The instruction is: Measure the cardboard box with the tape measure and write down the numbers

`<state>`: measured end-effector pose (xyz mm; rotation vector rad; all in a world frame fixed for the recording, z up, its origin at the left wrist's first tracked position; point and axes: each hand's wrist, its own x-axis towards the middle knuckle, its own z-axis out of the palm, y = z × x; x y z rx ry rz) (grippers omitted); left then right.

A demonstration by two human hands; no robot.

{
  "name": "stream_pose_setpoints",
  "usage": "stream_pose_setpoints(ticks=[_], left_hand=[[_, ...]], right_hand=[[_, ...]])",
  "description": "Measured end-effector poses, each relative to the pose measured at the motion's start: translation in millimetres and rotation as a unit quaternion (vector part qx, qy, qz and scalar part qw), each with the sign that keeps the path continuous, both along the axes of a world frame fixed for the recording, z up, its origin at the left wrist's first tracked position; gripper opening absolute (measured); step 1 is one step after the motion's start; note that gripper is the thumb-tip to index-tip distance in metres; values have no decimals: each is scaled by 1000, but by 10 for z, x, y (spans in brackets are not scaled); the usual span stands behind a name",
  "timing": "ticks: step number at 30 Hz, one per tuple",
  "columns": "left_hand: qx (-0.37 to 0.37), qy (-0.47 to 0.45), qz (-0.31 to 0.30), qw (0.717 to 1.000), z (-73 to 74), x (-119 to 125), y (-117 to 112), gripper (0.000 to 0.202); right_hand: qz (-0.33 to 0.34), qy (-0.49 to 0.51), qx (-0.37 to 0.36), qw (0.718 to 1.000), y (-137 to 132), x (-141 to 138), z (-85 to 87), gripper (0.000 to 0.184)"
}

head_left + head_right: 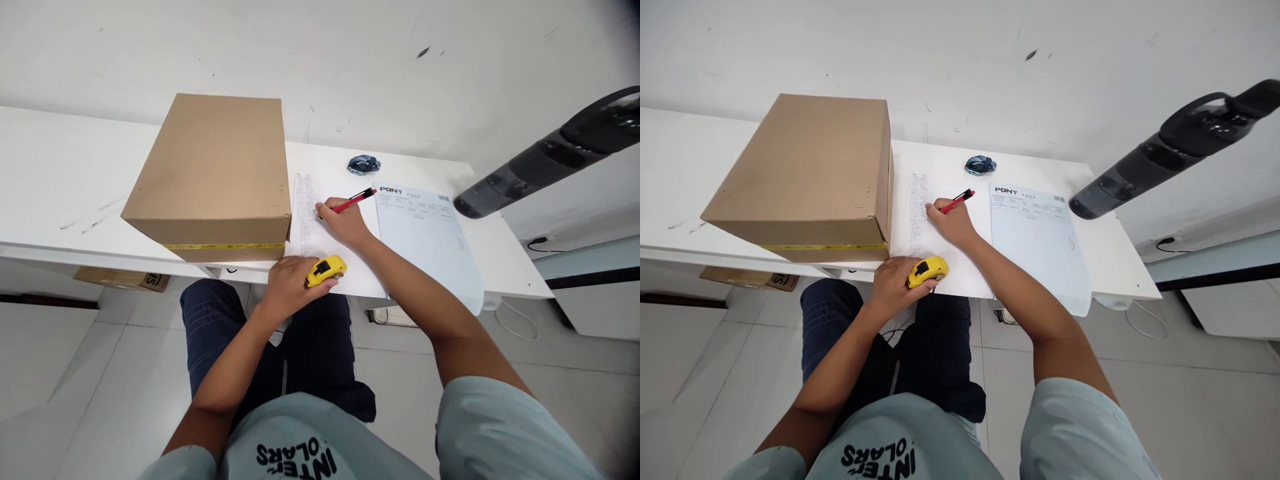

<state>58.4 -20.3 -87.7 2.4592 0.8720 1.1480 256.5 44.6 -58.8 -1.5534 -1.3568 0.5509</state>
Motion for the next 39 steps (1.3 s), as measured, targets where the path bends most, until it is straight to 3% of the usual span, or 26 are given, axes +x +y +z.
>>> stream_pose_setpoints(ticks=[5,11,14,17,19,23,25,27,28,29,30,31,32,35,37,39], left_hand=[[25,-9,-7,1000,14,-61,-24,44],[9,-6,26,1000,-19,-93,-35,37],[11,1,-1,1000,29,-123,-27,37],[22,17,-79,996,161,-206,-89,42],[41,-13,-127,991,298,-290,-177,47],[125,-131,-153,972,655,-503,-365,47],[168,-157,-130,965,813,-609,-409,47],[187,-166,-99,963,911,-683,-416,47],[187,-171,-85,964,937,-699,-416,47],[184,-176,-75,964,951,-698,-418,46],[180,-177,-67,965,959,-680,-425,47],[177,-171,-64,967,967,-647,-439,49],[177,-154,-70,970,981,-603,-455,51],[187,-72,-120,972,1095,-468,-466,57],[203,-15,-140,969,1231,-434,-373,72],[204,62,-97,972,1385,-468,-177,92]], right_hand=[[1,-44,-26,999,-6,-37,19,35],[5,-118,47,992,0,-168,74,47],[-6,-166,64,984,-35,-138,133,42],[14,-290,24,957,-56,-58,195,28],[32,-353,-23,935,-38,-19,220,34],[43,-351,-73,932,-55,-30,295,46],[52,-307,-56,949,-212,-81,392,50],[126,-173,-9,977,-520,-162,524,54],[208,-61,13,976,-722,-214,590,64],[295,28,17,955,-940,-271,649,83],[346,85,18,934,-1161,-334,694,106],[350,118,23,929,-1368,-400,722,118],[318,136,39,938,-1549,-466,731,116],[122,188,127,966,-1871,-635,656,70],[34,252,167,953,-1917,-695,555,58],[-9,322,175,930,-1898,-708,444,58]])
